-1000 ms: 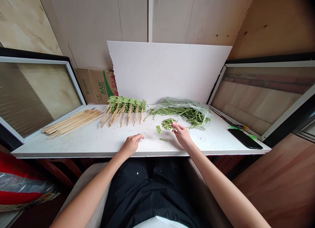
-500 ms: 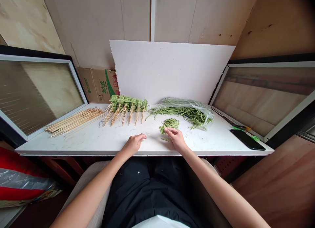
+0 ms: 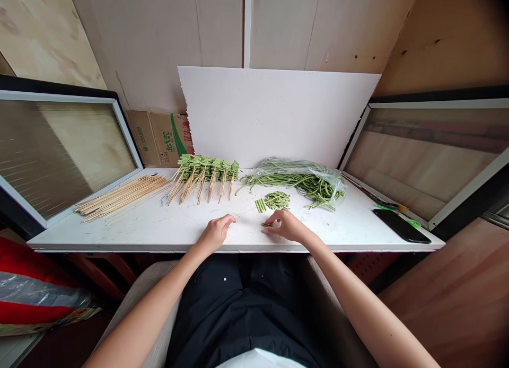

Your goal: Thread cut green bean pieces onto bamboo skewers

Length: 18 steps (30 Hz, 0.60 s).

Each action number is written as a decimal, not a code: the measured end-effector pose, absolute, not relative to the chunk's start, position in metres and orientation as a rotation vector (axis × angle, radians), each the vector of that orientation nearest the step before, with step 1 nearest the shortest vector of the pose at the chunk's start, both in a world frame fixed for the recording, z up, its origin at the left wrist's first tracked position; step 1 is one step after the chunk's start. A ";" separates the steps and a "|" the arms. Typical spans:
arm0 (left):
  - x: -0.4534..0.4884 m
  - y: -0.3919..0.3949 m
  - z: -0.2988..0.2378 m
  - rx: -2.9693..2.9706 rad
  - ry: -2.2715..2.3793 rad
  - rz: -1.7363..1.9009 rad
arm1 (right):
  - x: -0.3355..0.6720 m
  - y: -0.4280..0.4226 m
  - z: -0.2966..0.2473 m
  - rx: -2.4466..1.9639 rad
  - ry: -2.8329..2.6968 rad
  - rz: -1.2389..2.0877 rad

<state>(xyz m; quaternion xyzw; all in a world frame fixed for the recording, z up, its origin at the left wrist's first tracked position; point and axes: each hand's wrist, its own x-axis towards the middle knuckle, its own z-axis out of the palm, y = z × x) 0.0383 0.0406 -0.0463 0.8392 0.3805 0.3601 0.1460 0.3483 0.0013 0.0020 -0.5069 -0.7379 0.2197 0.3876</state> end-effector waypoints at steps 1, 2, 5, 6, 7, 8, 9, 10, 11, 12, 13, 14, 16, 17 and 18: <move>0.038 0.040 -0.046 2.414 1.095 1.037 | 0.347 0.002 -0.001 -1.303 -1.886 0.542; 0.038 0.040 -0.046 2.410 1.095 1.036 | 0.346 0.002 -0.005 -1.319 -1.886 0.530; 0.038 0.040 -0.046 2.400 1.096 1.030 | 0.342 0.004 -0.014 -1.356 -1.874 0.495; 0.038 0.040 -0.046 2.399 1.094 1.028 | 0.342 0.005 -0.016 -1.366 -1.873 0.481; 0.038 0.040 -0.046 2.398 1.090 1.029 | 0.342 0.006 -0.017 -1.376 -1.874 0.463; 0.038 0.041 -0.047 2.400 1.084 1.029 | 0.342 0.006 -0.017 -1.385 -1.876 0.445; 0.038 0.041 -0.047 2.400 1.078 1.030 | 0.343 0.007 -0.017 -1.390 -1.875 0.432; 0.038 0.041 -0.048 2.399 1.074 1.032 | 0.344 0.008 -0.016 -1.387 -1.867 0.432; 0.037 0.042 -0.049 2.397 1.071 1.035 | 0.345 0.010 -0.015 -1.376 -1.844 0.451; 0.037 0.042 -0.049 2.395 1.070 1.039 | 0.348 0.011 -0.014 -1.355 -1.804 0.493; 0.037 0.042 -0.049 2.393 1.068 1.041 | 0.350 0.012 -0.012 -1.325 -1.747 0.560; 0.037 0.042 -0.049 2.392 1.067 1.043 | 0.353 0.013 -0.011 -1.292 -1.675 0.648; 0.037 0.042 -0.049 2.392 1.065 1.043 | 0.358 0.015 -0.010 -1.212 -1.505 0.861; 0.037 0.042 -0.049 2.393 1.065 1.044 | 0.361 0.015 -0.010 -1.160 -1.416 0.961; 0.037 0.042 -0.048 2.393 1.066 1.045 | 0.363 0.016 -0.011 -1.102 -1.334 1.049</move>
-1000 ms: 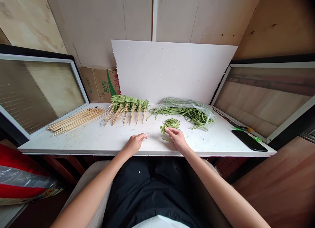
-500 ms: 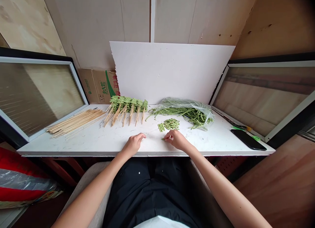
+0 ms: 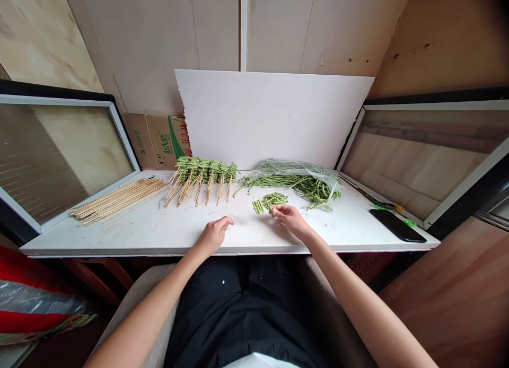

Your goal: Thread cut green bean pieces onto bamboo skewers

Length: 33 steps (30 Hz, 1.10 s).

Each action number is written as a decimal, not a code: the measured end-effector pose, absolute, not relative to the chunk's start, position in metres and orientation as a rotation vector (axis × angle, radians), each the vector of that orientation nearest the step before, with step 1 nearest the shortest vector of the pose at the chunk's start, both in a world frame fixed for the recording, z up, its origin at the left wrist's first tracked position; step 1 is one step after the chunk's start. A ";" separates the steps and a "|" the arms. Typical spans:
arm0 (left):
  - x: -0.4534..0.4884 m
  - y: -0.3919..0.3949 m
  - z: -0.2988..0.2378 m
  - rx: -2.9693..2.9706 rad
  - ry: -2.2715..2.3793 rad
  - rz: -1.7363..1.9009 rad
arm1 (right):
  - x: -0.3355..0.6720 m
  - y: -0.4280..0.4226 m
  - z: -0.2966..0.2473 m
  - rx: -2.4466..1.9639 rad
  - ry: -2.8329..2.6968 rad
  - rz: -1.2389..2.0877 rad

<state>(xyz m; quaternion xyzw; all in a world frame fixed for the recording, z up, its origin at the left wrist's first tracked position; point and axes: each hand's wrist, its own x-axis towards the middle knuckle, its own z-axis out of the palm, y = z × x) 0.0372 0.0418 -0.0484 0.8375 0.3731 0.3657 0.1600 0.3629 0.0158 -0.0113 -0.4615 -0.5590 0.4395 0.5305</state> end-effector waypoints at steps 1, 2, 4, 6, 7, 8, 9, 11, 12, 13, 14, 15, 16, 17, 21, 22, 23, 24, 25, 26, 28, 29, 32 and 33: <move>0.037 0.042 -0.048 2.393 1.068 1.047 | 0.365 0.016 -0.013 -1.042 -1.260 1.117; 0.038 0.042 -0.048 2.392 1.069 1.049 | 0.367 0.017 -0.015 -0.988 -1.198 1.163; 0.038 0.042 -0.049 2.393 1.061 1.051 | 0.371 0.019 -0.019 -0.916 -1.111 1.205; 0.037 0.043 -0.051 2.397 1.051 1.049 | 0.374 0.022 -0.023 -0.892 -1.062 1.219; 0.037 0.043 -0.051 2.403 1.047 1.046 | 0.376 0.024 -0.024 -0.885 -1.045 1.222; 0.037 0.043 -0.052 2.410 1.046 1.042 | 0.377 0.025 -0.025 -0.876 -1.028 1.225; 0.037 0.044 -0.053 2.418 1.045 1.038 | 0.379 0.026 -0.026 -0.865 -1.012 1.228; 0.037 0.044 -0.053 2.433 1.043 1.032 | 0.380 0.027 -0.027 -0.834 -0.986 1.234; 0.037 0.044 -0.053 2.437 1.041 1.032 | 0.381 0.027 -0.027 -0.820 -0.976 1.236; 0.037 0.043 -0.053 2.439 1.039 1.032 | 0.381 0.027 -0.026 -0.810 -0.969 1.235; 0.037 0.043 -0.052 2.439 1.038 1.032 | 0.381 0.027 -0.026 -0.806 -0.966 1.231; 0.037 0.043 -0.052 2.438 1.038 1.033 | 0.381 0.026 -0.025 -0.809 -0.965 1.224; 0.037 0.042 -0.052 2.438 1.038 1.033 | 0.381 0.026 -0.024 -0.816 -0.964 1.214; 0.037 0.042 -0.051 2.438 1.039 1.031 | 0.381 0.025 -0.023 -0.825 -0.965 1.205; 0.038 0.042 -0.052 2.454 1.037 1.018 | 0.379 0.023 -0.021 -0.850 -0.995 1.189; 0.038 0.042 -0.052 2.458 1.035 1.017 | 0.379 0.022 -0.020 -0.855 -1.008 1.187; 0.038 0.042 -0.052 2.462 1.033 1.016 | 0.379 0.022 -0.020 -0.859 -1.019 1.187; 0.038 0.043 -0.053 2.464 1.031 1.014 | 0.379 0.022 -0.020 -0.857 -1.027 1.188; 0.038 0.043 -0.053 2.466 1.030 1.013 | 0.379 0.022 -0.020 -0.849 -1.030 1.194; 0.037 0.044 -0.054 2.466 1.030 1.010 | 0.379 0.022 -0.020 -0.834 -1.027 1.206; 0.037 0.044 -0.055 2.464 1.027 1.005 | 0.378 0.021 -0.020 -0.799 -1.010 1.234; 0.037 0.044 -0.055 2.463 1.025 1.004 | 0.378 0.021 -0.020 -0.787 -1.000 1.243; 0.037 0.045 -0.055 2.461 1.022 1.004 | 0.377 0.021 -0.019 -0.797 -0.988 1.240; 0.037 0.045 -0.055 2.460 1.024 1.005 | 0.377 0.020 -0.018 -0.803 -0.988 1.238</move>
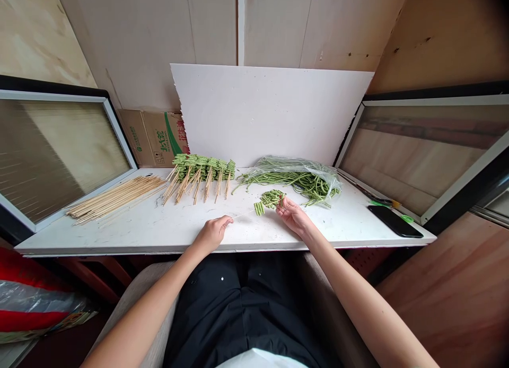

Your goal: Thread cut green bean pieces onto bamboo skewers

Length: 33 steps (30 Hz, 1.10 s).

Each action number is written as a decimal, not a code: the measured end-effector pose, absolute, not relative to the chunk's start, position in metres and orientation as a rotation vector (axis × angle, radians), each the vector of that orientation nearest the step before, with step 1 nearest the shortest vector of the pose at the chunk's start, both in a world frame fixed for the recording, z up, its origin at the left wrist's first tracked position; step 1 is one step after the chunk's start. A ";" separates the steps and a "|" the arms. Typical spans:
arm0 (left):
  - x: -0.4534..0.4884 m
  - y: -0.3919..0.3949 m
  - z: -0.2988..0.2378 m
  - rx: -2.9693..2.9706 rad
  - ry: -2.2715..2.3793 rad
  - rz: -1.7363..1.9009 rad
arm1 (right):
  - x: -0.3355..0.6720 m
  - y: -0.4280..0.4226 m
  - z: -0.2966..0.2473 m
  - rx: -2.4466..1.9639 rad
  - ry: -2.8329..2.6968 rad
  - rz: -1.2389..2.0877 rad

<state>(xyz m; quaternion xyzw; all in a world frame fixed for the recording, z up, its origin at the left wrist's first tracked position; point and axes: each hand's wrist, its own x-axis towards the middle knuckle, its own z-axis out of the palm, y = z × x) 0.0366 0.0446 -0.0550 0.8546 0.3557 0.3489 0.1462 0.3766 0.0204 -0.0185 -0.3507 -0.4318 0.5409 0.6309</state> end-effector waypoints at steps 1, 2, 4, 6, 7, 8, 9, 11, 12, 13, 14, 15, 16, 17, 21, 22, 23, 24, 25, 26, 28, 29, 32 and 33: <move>0.037 0.044 -0.055 2.460 1.026 1.006 | 0.376 0.020 -0.018 -0.803 -0.987 1.241; 0.037 0.044 -0.055 2.461 1.027 1.006 | 0.376 0.020 -0.018 -0.796 -0.983 1.247; 0.037 0.044 -0.055 2.464 1.029 1.003 | 0.376 0.020 -0.018 -0.767 -0.970 1.266; 0.037 0.044 -0.054 2.469 1.032 1.000 | 0.376 0.019 -0.018 -0.737 -0.959 1.282; 0.037 0.044 -0.054 2.471 1.034 0.999 | 0.376 0.019 -0.018 -0.730 -0.957 1.289; 0.037 0.044 -0.054 2.472 1.035 1.000 | 0.376 0.019 -0.018 -0.728 -0.954 1.291; 0.037 0.044 -0.054 2.473 1.034 1.002 | 0.376 0.019 -0.018 -0.730 -0.950 1.292; 0.037 0.044 -0.054 2.475 1.031 1.007 | 0.376 0.019 -0.017 -0.728 -0.941 1.299; 0.037 0.044 -0.054 2.476 1.031 1.008 | 0.376 0.019 -0.017 -0.723 -0.936 1.306; 0.037 0.044 -0.055 2.477 1.031 1.010 | 0.376 0.019 -0.017 -0.715 -0.932 1.314; 0.037 0.044 -0.055 2.478 1.031 1.012 | 0.376 0.019 -0.017 -0.706 -0.928 1.321; 0.036 0.044 -0.055 2.481 1.031 1.013 | 0.376 0.019 -0.017 -0.699 -0.927 1.326; 0.036 0.045 -0.056 2.484 1.030 1.015 | 0.376 0.019 -0.017 -0.694 -0.927 1.324; 0.036 0.045 -0.056 2.488 1.028 1.018 | 0.376 0.018 -0.017 -0.690 -0.927 1.321; 0.036 0.044 -0.055 2.487 1.024 1.024 | 0.376 0.019 -0.018 -0.674 -0.933 1.314; 0.036 0.044 -0.055 2.484 1.027 1.024 | 0.376 0.019 -0.018 -0.675 -0.936 1.314; 0.036 0.044 -0.054 2.481 1.029 1.024 | 0.376 0.019 -0.018 -0.679 -0.939 1.311; 0.037 0.044 -0.054 2.478 1.030 1.025 | 0.375 0.019 -0.018 -0.684 -0.941 1.305; 0.037 0.044 -0.053 2.476 1.030 1.028 | 0.375 0.019 -0.017 -0.687 -0.942 1.299; 0.037 0.044 -0.053 2.474 1.029 1.030 | 0.375 0.019 -0.017 -0.689 -0.942 1.291; 0.037 0.044 -0.053 2.472 1.024 1.032 | 0.374 0.018 -0.016 -0.696 -0.947 1.279; 0.037 0.044 -0.053 2.473 1.023 1.031 | 0.374 0.018 -0.015 -0.705 -0.951 1.273; 0.036 0.044 -0.053 2.477 1.023 1.028 | 0.373 0.016 -0.013 -0.732 -0.961 1.257; 0.036 0.044 -0.053 2.478 1.024 1.027 | 0.373 0.016 -0.012 -0.735 -0.960 1.256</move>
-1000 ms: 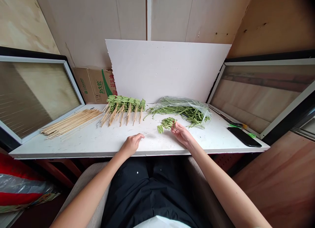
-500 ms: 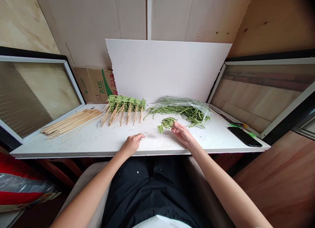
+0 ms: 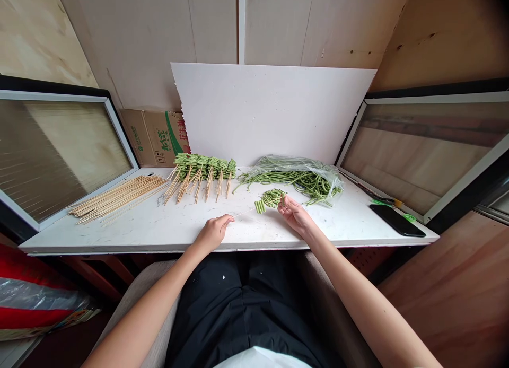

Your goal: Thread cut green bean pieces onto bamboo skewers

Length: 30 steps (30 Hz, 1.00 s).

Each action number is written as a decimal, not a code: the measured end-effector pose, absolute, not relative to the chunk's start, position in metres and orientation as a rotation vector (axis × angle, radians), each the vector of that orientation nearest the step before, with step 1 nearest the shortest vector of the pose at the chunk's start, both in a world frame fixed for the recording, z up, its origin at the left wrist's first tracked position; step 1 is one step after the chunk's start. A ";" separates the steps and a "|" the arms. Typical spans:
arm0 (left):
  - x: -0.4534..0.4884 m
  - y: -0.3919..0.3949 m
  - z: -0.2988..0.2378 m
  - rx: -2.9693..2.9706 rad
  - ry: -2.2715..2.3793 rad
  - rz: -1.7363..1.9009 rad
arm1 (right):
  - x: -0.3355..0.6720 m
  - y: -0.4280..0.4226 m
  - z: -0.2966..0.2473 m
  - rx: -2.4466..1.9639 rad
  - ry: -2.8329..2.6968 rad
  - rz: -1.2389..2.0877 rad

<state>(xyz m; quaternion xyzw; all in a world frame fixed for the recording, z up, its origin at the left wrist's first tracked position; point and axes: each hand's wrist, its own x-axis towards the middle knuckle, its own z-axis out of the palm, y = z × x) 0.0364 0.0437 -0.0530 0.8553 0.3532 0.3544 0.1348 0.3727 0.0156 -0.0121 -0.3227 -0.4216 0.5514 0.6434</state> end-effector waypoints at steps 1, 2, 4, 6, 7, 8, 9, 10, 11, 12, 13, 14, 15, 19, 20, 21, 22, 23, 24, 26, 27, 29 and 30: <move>0.036 0.044 -0.053 2.480 1.024 1.026 | 0.373 0.015 -0.012 -0.735 -0.958 1.257; 0.036 0.044 -0.053 2.481 1.024 1.026 | 0.373 0.015 -0.011 -0.733 -0.955 1.261; 0.036 0.044 -0.053 2.482 1.024 1.025 | 0.372 0.015 -0.011 -0.724 -0.944 1.268; 0.036 0.044 -0.054 2.482 1.018 1.029 | 0.372 0.015 -0.012 -0.713 -0.936 1.275; 0.036 0.044 -0.054 2.481 1.015 1.032 | 0.373 0.016 -0.012 -0.709 -0.935 1.277; 0.036 0.045 -0.054 2.481 1.013 1.033 | 0.373 0.016 -0.012 -0.710 -0.936 1.278; 0.036 0.045 -0.054 2.481 1.012 1.034 | 0.373 0.016 -0.013 -0.713 -0.939 1.277; 0.036 0.045 -0.054 2.483 1.013 1.033 | 0.373 0.016 -0.013 -0.716 -0.943 1.275; 0.036 0.045 -0.054 2.485 1.013 1.033 | 0.373 0.016 -0.013 -0.718 -0.946 1.275; 0.036 0.044 -0.054 2.489 1.014 1.032 | 0.373 0.016 -0.013 -0.718 -0.947 1.276; 0.036 0.044 -0.054 2.493 1.014 1.033 | 0.373 0.016 -0.012 -0.716 -0.945 1.278; 0.036 0.044 -0.053 2.497 1.014 1.034 | 0.372 0.016 -0.012 -0.712 -0.941 1.282; 0.036 0.044 -0.053 2.501 1.013 1.035 | 0.372 0.015 -0.011 -0.709 -0.936 1.284; 0.036 0.043 -0.052 2.500 1.011 1.038 | 0.372 0.016 -0.011 -0.703 -0.914 1.283; 0.036 0.043 -0.052 2.499 1.010 1.040 | 0.373 0.016 -0.012 -0.703 -0.911 1.280; 0.036 0.044 -0.053 2.499 1.009 1.040 | 0.373 0.017 -0.013 -0.702 -0.910 1.277; 0.036 0.044 -0.053 2.500 1.009 1.037 | 0.374 0.018 -0.014 -0.701 -0.911 1.273; 0.036 0.044 -0.054 2.502 1.011 1.035 | 0.374 0.018 -0.015 -0.699 -0.913 1.268; 0.036 0.044 -0.054 2.503 1.013 1.032 | 0.374 0.019 -0.016 -0.698 -0.913 1.263; 0.036 0.045 -0.055 2.507 1.020 1.025 | 0.374 0.019 -0.017 -0.702 -0.902 1.246; 0.036 0.045 -0.055 2.509 1.023 1.022 | 0.373 0.019 -0.017 -0.709 -0.892 1.235; 0.035 0.045 -0.055 2.514 1.028 1.017 | 0.372 0.019 -0.016 -0.736 -0.875 1.212; 0.035 0.045 -0.055 2.516 1.029 1.015 | 0.371 0.018 -0.015 -0.753 -0.870 1.199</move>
